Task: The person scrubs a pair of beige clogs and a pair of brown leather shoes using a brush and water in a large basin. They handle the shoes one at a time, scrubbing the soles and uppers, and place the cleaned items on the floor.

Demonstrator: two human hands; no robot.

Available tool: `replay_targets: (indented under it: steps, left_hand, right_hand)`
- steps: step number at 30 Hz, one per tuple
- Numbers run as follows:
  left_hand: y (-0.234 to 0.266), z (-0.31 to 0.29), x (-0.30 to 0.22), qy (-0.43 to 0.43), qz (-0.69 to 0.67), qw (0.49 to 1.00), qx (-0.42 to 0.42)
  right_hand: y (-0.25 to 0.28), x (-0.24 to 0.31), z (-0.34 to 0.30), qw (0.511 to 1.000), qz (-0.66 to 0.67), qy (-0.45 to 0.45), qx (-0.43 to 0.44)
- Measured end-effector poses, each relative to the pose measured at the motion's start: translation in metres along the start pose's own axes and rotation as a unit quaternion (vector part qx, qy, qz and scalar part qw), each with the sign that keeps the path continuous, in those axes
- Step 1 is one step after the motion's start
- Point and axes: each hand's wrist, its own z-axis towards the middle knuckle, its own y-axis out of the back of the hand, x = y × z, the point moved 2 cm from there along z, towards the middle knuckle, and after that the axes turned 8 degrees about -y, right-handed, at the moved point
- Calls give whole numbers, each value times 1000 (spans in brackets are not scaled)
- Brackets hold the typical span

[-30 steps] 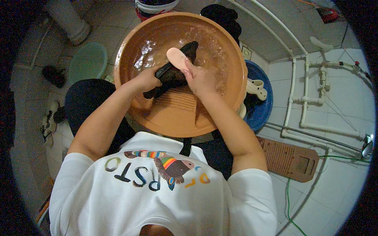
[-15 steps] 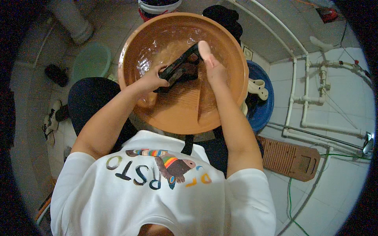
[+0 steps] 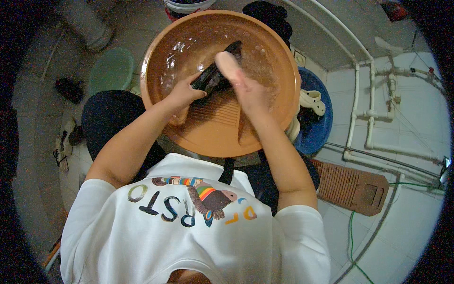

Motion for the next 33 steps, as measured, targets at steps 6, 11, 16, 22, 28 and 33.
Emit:
replay_targets:
  steps: [6,11,16,22,28,33]
  left_hand:
    - [1,10,5,-22,-26,999,35]
    - [6,6,-1,5,80,997,-22]
    - [7,2,-21,31,44,999,0]
    - [9,6,-6,37,52,997,-41]
    - [6,2,-12,30,23,999,-19]
    - [2,4,-16,39,71,996,-30]
  right_hand:
    - [-4,36,18,962,-270,-9,29]
    - [-17,53,-12,957,-262,104,67]
    - [-6,34,32,969,-249,12,8]
    - [-28,45,-9,967,-241,70,28]
    - [9,-23,59,978,-188,-60,-73]
    - [-10,-145,68,946,-290,-91,-116]
